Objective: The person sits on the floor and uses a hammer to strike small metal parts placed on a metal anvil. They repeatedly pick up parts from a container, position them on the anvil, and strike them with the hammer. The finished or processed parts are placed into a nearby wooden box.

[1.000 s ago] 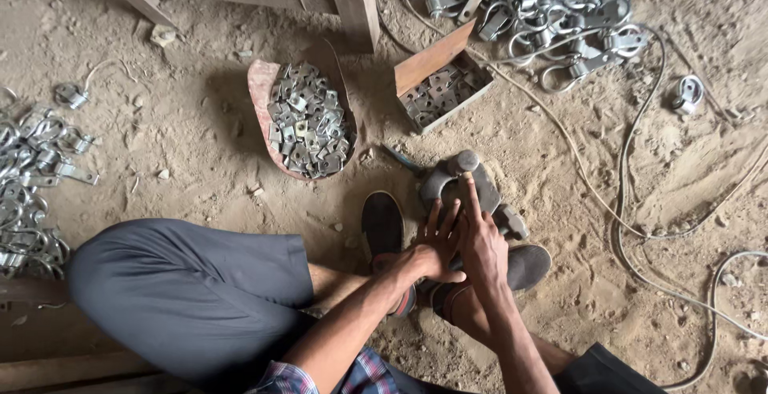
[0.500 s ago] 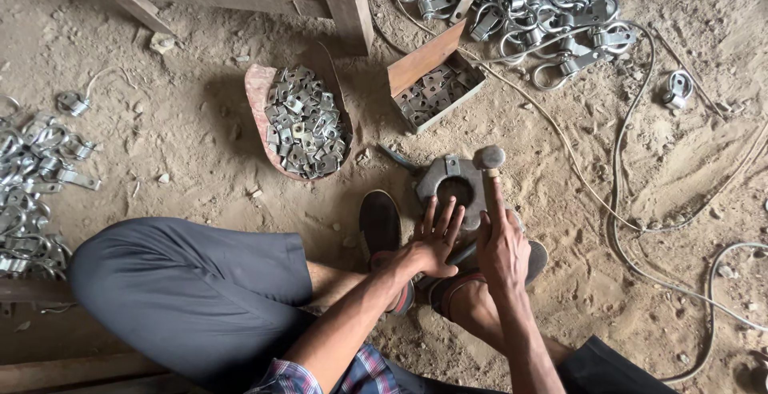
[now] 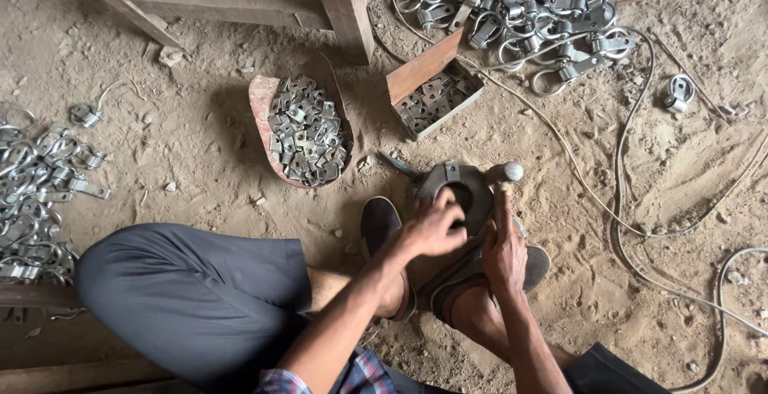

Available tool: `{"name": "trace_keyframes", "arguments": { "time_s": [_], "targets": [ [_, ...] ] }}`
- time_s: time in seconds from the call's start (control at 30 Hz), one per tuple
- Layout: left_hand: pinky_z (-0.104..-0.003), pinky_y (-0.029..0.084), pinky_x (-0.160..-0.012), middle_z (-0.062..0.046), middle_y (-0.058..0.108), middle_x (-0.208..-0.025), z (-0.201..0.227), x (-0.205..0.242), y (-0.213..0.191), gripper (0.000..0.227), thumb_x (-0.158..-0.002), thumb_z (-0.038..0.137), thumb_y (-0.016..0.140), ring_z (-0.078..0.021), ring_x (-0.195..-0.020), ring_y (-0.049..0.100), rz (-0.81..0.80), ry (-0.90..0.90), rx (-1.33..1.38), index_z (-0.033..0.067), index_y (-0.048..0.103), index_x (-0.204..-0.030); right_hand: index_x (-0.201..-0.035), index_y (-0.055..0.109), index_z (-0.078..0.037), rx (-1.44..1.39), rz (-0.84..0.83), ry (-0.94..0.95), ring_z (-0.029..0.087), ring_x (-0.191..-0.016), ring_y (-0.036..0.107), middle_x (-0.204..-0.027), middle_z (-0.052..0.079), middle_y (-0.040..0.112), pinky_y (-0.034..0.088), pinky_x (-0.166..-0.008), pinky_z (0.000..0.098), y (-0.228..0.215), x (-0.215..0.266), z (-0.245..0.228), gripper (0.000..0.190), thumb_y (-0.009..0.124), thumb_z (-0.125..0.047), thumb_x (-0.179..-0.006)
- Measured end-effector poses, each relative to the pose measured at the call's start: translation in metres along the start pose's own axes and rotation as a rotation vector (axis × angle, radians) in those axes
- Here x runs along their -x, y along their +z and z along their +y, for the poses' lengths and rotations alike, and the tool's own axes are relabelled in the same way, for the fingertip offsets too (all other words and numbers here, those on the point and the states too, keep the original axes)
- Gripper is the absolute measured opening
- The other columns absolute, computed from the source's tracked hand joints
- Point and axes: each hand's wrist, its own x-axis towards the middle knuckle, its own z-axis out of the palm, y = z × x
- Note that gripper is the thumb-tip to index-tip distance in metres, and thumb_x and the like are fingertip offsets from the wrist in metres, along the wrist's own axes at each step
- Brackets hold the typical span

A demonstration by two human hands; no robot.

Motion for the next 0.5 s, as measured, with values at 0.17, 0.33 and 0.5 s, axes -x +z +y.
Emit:
{"name": "trace_keyframes", "arguments": {
  "time_s": [0.17,0.33,0.5],
  "targets": [
    [-0.052,0.042,-0.111,-0.017,0.048,-0.140,-0.023,-0.042,-0.013,0.066,-0.084,0.022,0.081,-0.0336,-0.128,0.049,0.601,0.091,0.104,0.0082,0.057,-0.144,-0.166,0.019,-0.025,0.039,0.017,0.009,0.034,-0.062,0.070,-0.094,0.021,0.071,0.058,-0.051,0.0485,0.000,0.001,-0.002,0.067,0.049,-0.023,-0.105],
    [-0.047,0.044,-0.108,-0.013,0.058,-0.137,-0.030,-0.060,-0.009,0.058,-0.074,0.021,0.086,-0.0326,-0.125,0.054,0.680,0.187,-0.075,0.0069,0.067,-0.127,-0.165,0.019,-0.025,0.046,0.000,0.031,0.034,-0.060,0.069,-0.090,0.020,0.070,0.059,-0.048,0.0484,-0.004,0.001,-0.004,0.068,0.050,-0.023,-0.104],
    [-0.036,0.051,-0.107,-0.003,0.067,-0.129,-0.044,-0.066,0.003,0.029,-0.088,0.015,0.085,-0.0241,-0.119,0.063,0.771,0.191,0.041,0.0127,0.074,-0.115,-0.165,0.021,-0.024,0.008,-0.011,0.048,0.036,-0.059,0.069,-0.082,0.021,0.068,0.056,-0.052,0.0508,-0.006,0.002,-0.003,0.066,0.050,-0.024,-0.106]
  ]
}}
